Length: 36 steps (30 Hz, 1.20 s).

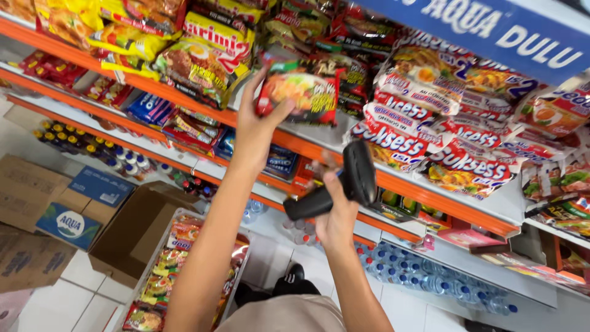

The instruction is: The person picks up various instant noodle packets and other food items from a shelf, scans each one using a handheld barcode scanner, and places the scanned items into a clear plastic tray.

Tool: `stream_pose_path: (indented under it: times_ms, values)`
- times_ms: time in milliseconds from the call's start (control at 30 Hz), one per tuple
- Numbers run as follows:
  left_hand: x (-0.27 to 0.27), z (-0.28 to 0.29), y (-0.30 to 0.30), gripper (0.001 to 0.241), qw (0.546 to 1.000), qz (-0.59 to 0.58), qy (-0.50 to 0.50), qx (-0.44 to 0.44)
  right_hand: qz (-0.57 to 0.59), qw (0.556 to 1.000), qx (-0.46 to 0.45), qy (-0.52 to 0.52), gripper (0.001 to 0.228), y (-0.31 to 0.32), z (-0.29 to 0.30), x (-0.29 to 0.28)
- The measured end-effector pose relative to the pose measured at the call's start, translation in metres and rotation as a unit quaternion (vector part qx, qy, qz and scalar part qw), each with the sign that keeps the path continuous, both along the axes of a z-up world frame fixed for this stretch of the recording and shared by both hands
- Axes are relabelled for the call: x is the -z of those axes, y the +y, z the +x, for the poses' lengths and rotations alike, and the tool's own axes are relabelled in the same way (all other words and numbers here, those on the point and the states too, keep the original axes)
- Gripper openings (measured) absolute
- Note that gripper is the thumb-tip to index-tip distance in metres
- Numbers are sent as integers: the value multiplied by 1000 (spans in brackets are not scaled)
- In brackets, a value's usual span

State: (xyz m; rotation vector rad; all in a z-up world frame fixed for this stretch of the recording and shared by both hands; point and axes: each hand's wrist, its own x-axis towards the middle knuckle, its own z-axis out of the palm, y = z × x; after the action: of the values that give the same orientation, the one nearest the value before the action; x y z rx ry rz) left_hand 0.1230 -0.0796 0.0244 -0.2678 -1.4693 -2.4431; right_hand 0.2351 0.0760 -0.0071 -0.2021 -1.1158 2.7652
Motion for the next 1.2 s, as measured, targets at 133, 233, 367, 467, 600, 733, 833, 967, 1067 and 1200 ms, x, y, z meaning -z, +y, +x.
stream_pose_path:
  times_ms: [133, 233, 367, 467, 600, 733, 833, 967, 1067, 1200]
  values:
    - [7, -94, 32, 69, 986, -138, 41, -79, 47, 999, -19, 6, 29, 8, 7, 12]
    - [14, -134, 51, 65, 941, -254, 107, -194, 41, 998, -27, -36, 40, 13, 9, 21]
    - [15, -145, 56, 60, 820, -471, 34, -323, 43, 997, -54, -40, 28, 22, 8, 30]
    - [9, -147, 55, 58, 902, -363, 101, -212, 30, 996, -76, -32, 27, 25, 6, 37]
    - [9, -137, 70, 60, 921, -348, 55, -164, 48, 989, -105, -87, 26, 22, 8, 40]
    - [11, -132, 86, 58, 897, -364, 75, -238, 46, 987, -132, -79, 23, 20, 6, 41]
    - [8, -130, 90, 62, 893, -363, 90, -249, 48, 985, -152, -73, 20, 19, 5, 47]
    - [2, -96, 70, 67, 905, -322, 104, -256, 78, 980, -173, -59, 19, 14, 4, 62]
    - [18, -33, 39, 34, 888, -315, 80, -324, 124, 969, -202, -73, 16, 2, 1, 87]
    - [77, 79, -11, 22, 858, -346, -44, -376, 246, 917, -282, -136, 17, -24, 0, 139]
